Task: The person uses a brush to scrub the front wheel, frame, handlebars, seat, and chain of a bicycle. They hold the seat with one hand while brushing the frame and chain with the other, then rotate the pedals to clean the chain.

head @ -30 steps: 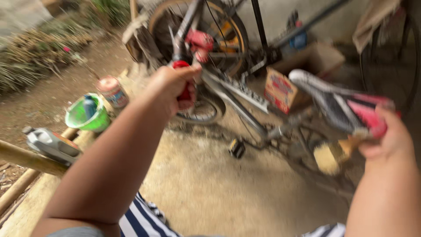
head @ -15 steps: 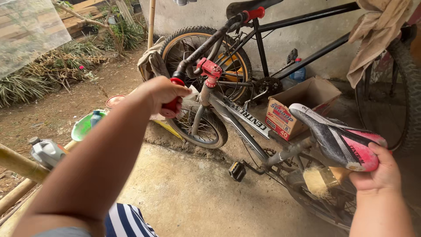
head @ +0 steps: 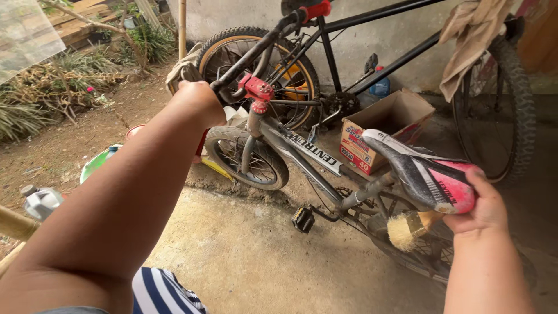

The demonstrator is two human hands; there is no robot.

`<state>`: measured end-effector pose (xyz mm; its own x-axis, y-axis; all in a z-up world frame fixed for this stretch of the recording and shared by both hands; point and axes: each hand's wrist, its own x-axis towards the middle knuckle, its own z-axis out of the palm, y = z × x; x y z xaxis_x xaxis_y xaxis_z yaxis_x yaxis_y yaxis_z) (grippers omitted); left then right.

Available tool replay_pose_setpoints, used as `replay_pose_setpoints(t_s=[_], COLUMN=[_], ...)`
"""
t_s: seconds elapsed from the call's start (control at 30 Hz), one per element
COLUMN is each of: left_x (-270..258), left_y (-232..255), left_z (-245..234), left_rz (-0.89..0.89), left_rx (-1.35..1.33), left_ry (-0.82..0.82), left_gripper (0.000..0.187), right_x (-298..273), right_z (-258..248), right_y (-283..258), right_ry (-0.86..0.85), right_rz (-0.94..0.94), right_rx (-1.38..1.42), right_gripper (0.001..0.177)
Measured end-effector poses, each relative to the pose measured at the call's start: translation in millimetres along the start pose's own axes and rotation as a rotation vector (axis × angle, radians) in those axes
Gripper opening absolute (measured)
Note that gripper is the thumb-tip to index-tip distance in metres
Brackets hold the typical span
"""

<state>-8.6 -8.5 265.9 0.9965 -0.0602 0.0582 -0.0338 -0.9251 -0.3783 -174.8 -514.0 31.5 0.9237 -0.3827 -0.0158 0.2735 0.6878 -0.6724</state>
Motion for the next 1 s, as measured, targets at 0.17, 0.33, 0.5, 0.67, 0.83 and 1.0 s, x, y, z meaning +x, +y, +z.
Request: replay_pose_setpoints(t_s=[0.17,0.33,0.5,0.67,0.83,1.0], left_x=[4,51,84,91,147,231], left_y=[-10,-11,-13,-6,26,66], left_z=[19,36,45,29,2,-16], left_rz=[-0.206,-0.251,-0.384,-0.181,-0.057,0.085], left_rx=[-0.462,-0.993,-1.329,-1.188,-1.012,-0.788], left_ry=[0.059,-0.165,-0.167,-0.089,-0.136,-0.274], left_gripper=[0.059,0.038,0.035,0.043,0.039,0.050], right_x=[-8,-19,-27,-32,-50,-68], right_z=[-9,-7,-5,0,2,2], right_y=[11,16,17,9,-10,-30], right_ry=[0.015,-0.001,-0.011,0.034,0.040,0.173], right_rz=[-0.021,-0.059,-0.054,-0.088,-0.171,-0.192], right_rx=[0.015,0.038,0.014,-0.003,-0.011,-0.039], right_gripper=[0.029,0.023,0.037,0.041,0.042,0.038])
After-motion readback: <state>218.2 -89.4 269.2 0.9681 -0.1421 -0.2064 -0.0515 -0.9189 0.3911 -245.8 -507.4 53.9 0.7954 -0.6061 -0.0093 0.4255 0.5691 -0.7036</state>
